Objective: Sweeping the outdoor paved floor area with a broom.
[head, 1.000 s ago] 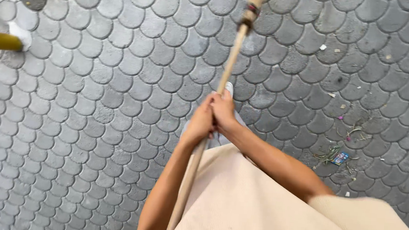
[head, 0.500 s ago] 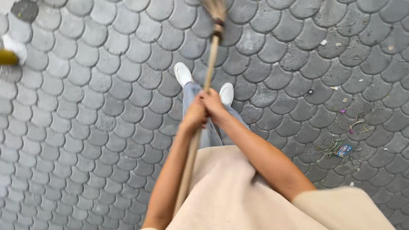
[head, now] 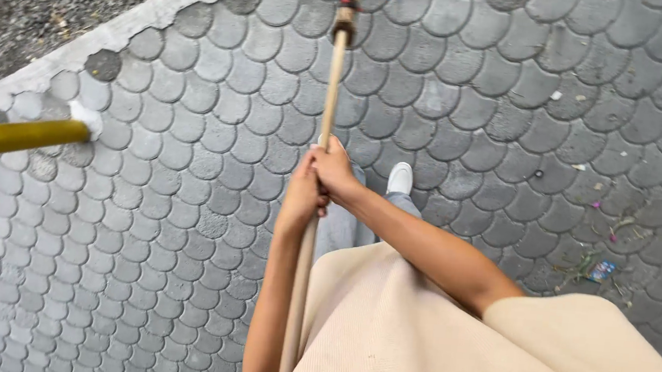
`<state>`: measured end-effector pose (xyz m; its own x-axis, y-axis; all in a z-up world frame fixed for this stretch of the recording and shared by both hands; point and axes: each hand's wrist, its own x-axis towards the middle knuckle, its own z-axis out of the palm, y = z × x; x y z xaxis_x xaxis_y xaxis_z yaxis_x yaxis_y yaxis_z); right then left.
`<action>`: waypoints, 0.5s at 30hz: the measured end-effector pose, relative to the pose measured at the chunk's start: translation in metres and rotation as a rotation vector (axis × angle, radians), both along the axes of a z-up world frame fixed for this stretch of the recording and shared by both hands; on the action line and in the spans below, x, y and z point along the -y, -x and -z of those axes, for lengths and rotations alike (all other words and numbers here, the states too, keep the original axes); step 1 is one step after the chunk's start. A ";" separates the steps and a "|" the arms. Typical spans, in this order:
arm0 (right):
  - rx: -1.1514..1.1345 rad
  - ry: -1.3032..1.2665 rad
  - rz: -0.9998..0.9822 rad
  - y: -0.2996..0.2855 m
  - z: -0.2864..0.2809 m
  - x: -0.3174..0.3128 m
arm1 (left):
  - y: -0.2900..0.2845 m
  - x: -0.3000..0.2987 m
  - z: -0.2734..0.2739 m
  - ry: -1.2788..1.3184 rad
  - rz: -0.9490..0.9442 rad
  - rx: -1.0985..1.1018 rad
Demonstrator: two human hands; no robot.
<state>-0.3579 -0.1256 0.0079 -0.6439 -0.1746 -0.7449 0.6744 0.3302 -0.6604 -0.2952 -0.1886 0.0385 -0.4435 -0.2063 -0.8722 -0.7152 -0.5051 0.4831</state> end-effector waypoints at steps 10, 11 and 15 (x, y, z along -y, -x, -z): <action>0.123 0.148 -0.154 0.009 0.087 0.091 | 0.030 0.112 0.076 0.105 0.062 0.085; 0.151 0.122 -0.024 0.017 0.090 0.061 | 0.046 0.089 0.077 0.072 0.093 0.060; 0.063 -0.101 0.242 0.046 0.070 -0.024 | 0.089 0.017 0.063 -0.013 0.163 0.007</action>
<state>-0.4040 -0.1015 -0.0617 -0.6097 0.0561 -0.7906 0.7805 0.2160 -0.5866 -0.3846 -0.2051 -0.0249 -0.4645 -0.1201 -0.8774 -0.7914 -0.3882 0.4721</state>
